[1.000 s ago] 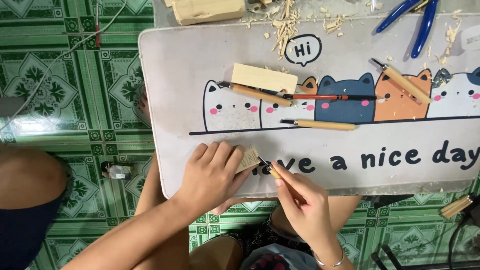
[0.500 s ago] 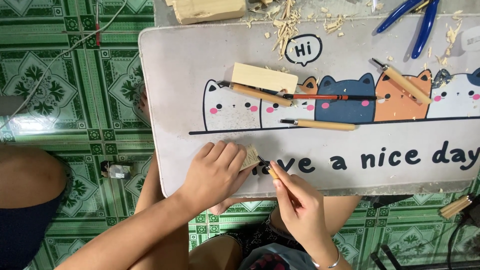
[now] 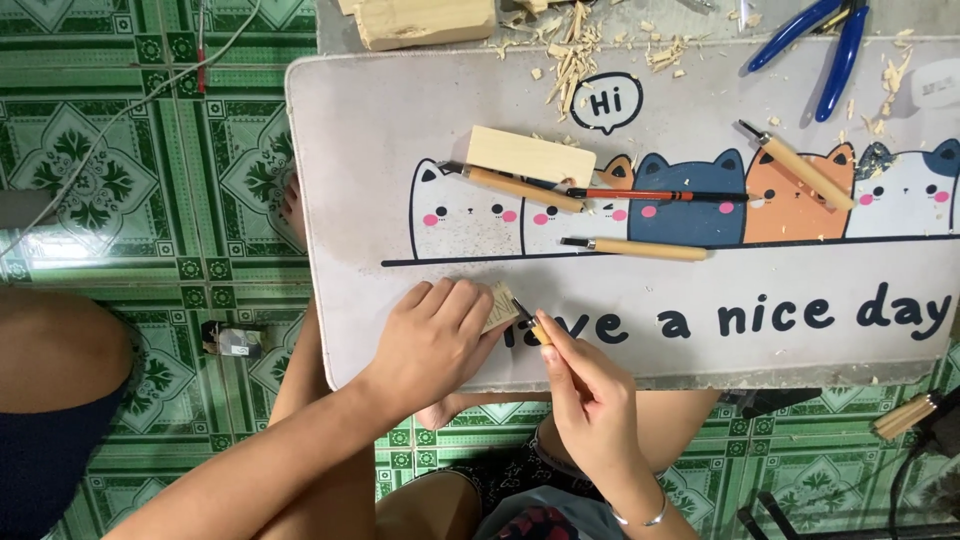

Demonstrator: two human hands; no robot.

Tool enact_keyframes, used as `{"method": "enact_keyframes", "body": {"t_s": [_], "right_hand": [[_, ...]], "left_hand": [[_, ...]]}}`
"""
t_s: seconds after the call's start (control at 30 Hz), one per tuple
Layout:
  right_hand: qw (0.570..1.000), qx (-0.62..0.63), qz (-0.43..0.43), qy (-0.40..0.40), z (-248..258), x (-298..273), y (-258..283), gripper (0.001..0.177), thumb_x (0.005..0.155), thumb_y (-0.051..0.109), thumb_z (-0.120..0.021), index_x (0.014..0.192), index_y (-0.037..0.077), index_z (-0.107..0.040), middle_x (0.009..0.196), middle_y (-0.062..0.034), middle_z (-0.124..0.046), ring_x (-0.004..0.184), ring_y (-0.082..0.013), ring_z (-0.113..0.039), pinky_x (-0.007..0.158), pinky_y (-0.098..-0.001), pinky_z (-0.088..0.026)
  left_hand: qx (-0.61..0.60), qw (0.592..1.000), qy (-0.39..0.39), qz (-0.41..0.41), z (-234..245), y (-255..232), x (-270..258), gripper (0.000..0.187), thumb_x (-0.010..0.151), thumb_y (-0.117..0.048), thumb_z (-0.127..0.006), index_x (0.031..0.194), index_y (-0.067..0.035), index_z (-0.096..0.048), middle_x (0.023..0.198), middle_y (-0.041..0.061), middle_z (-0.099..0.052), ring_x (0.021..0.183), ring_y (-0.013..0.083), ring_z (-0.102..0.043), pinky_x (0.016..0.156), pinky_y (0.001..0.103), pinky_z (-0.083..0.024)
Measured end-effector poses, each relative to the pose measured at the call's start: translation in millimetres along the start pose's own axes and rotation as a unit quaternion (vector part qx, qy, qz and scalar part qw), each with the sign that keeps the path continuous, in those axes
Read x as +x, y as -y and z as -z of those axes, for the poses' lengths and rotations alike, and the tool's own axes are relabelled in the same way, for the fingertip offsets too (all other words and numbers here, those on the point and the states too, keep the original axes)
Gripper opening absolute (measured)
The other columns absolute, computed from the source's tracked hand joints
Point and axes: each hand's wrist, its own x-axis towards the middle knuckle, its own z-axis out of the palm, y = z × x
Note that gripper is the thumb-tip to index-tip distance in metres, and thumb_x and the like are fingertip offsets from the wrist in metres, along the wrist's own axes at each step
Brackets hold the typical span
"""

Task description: The person carves intricate details into a small wooden block using a hand carving tool on a floor-based workspace.

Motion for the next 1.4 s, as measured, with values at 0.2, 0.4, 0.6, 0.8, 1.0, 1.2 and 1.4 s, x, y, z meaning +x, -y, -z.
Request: {"method": "enact_keyframes", "body": {"t_s": [0.2,0.4,0.6,0.8,1.0,1.2,1.4], "right_hand": [[1.0,0.012,0.014,-0.019,-5.4,0.7,2.1,0.035,0.104,0.012,-0.054,0.136,0.003,-0.063,0.11,-0.0103,-0.078,0.066,-0.0091,-0.052,0.055,-0.0219,-0.045],[1.0,0.025,-0.017,-0.003,-1.7,5.0,4.7,0.036,0.104,0.016,-0.055,0.137,0.005,-0.065,0.079,0.0005,-0.065,0.059,-0.0095,-0.037,0.051,-0.024,-0.035],[0.994,-0.059,0.086,0.015,6.9,9.1,-4.9,0.038,0.104,0.008,-0.056,0.142,0.011,-0.059,0.101,-0.003,-0.077,0.062,-0.0101,-0.048,0.059,-0.0235,-0.046],[1.0,-0.013,0.0,0.015,4.2,9.7,7.6,0.035,0.103,0.013,-0.055,0.137,0.008,-0.065,0.086,0.0009,-0.073,0.055,-0.0083,-0.033,0.049,-0.0226,-0.035],[0.983,0.154,0.015,-0.094,-16.4,26.8,-11.4,0.019,0.1,0.002,-0.063,0.116,0.002,-0.074,0.125,-0.0241,-0.072,0.115,-0.0239,-0.065,0.092,-0.0419,-0.057],[0.995,0.076,-0.064,-0.022,47.7,0.3,-22.3,0.043,0.104,0.019,-0.051,0.144,0.003,-0.054,0.134,-0.0167,-0.071,0.058,-0.006,-0.044,0.048,-0.0173,-0.046],[0.974,-0.201,0.085,-0.065,44.3,17.1,-21.0,0.02,0.098,0.011,-0.069,0.116,0.002,-0.067,0.107,-0.0042,-0.076,0.089,-0.0247,-0.058,0.094,-0.0398,-0.047]], "left_hand": [[0.008,1.0,-0.01,0.001,-1.0,0.2,-0.3,0.034,0.104,-0.043,-0.066,0.093,-0.011,-0.06,0.089,0.003,-0.057,0.074,0.02,-0.057,0.065,0.031,-0.047],[0.008,1.0,-0.019,0.0,2.4,2.6,2.8,0.034,0.103,-0.042,-0.068,0.093,-0.011,-0.06,0.089,0.004,-0.057,0.074,0.02,-0.057,0.063,0.031,-0.047],[0.005,1.0,-0.02,-0.005,4.9,4.4,4.3,0.034,0.103,-0.042,-0.069,0.094,-0.01,-0.061,0.088,0.004,-0.057,0.073,0.0201,-0.056,0.061,0.031,-0.046],[0.002,1.0,-0.024,-0.01,1.6,4.7,1.6,0.032,0.104,-0.04,-0.068,0.098,-0.009,-0.062,0.09,0.004,-0.058,0.075,0.0202,-0.058,0.065,0.031,-0.047],[0.001,0.998,-0.046,-0.037,-9.1,1.5,-3.4,0.031,0.091,-0.033,-0.072,0.103,-0.004,-0.068,0.089,0.009,-0.056,0.082,0.0269,-0.063,0.078,0.036,-0.053],[0.007,0.999,0.015,-0.033,3.5,2.5,2.6,0.039,0.102,-0.046,-0.069,0.102,-0.008,-0.062,0.095,0.007,-0.059,0.078,0.0224,-0.059,0.063,0.033,-0.046],[0.055,0.997,0.018,-0.056,10.4,9.4,3.7,0.042,0.103,-0.051,-0.065,0.104,-0.009,-0.063,0.093,0.005,-0.059,0.073,0.0209,-0.057,0.064,0.033,-0.044]]}}
